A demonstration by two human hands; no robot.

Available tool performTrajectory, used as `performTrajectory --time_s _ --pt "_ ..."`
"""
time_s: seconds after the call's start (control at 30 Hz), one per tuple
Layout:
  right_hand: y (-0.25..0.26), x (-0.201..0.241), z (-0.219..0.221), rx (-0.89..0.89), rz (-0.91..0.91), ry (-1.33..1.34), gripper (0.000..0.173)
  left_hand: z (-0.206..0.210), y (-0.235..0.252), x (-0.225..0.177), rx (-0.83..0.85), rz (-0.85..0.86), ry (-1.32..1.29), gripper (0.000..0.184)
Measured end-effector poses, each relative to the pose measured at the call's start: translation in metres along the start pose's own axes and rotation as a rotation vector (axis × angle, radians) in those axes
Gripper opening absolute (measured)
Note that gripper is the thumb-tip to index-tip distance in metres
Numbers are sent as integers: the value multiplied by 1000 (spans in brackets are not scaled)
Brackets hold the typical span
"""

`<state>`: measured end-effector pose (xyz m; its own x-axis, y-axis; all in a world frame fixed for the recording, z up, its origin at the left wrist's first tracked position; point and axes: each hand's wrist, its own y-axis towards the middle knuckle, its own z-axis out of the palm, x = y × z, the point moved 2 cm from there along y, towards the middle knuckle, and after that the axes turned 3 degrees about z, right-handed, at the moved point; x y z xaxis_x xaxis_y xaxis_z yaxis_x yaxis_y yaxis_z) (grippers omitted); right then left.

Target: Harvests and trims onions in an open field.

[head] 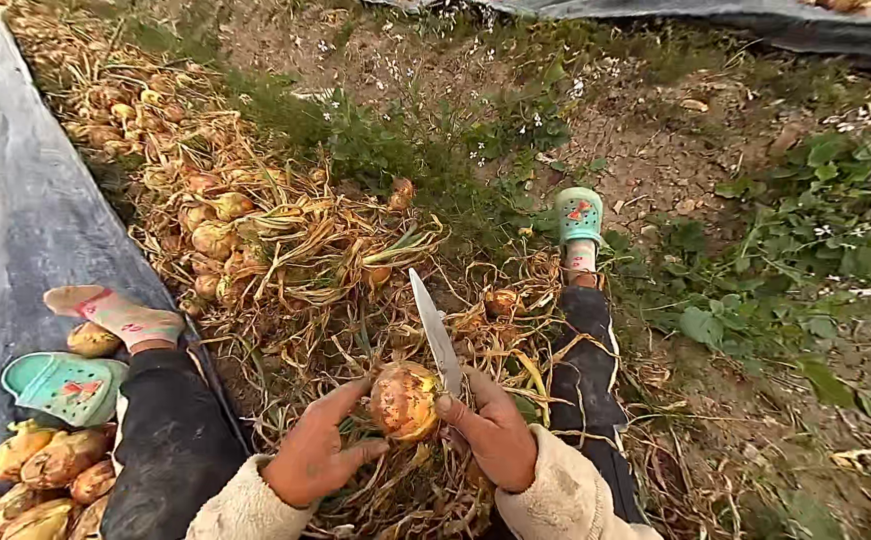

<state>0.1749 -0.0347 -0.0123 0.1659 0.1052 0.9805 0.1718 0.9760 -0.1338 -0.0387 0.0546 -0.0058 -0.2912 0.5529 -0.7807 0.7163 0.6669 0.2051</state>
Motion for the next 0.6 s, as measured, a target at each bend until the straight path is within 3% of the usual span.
performTrajectory --time_s 0.07,0.13,0.2,0.27,0.37,0.43,0.5,0.6 --pt "-5 -7 3 25 64 -90 35 11 5 -3 94 -150 -86 99" --pt "-6 -17 5 35 142 -123 34 26 12 -8 201 -315 -67 112" --pt "-5 -27 4 30 179 -121 34 42 18 -9 303 -418 16 111" --pt "-6 -33 2 20 220 -98 34 54 18 -11 332 -410 184 100" --pt "-11 -37 -2 61 350 -19 18 59 21 -4 74 -185 489 81" --pt "-24 -45 1 153 403 -6 14 43 32 17 -104 -297 462 81" --pt "-33 -57 2 222 468 -35 18 9 42 36 -334 -500 232 90" --pt "-29 -71 -1 256 583 -124 27 -22 42 40 -721 -451 -299 101"
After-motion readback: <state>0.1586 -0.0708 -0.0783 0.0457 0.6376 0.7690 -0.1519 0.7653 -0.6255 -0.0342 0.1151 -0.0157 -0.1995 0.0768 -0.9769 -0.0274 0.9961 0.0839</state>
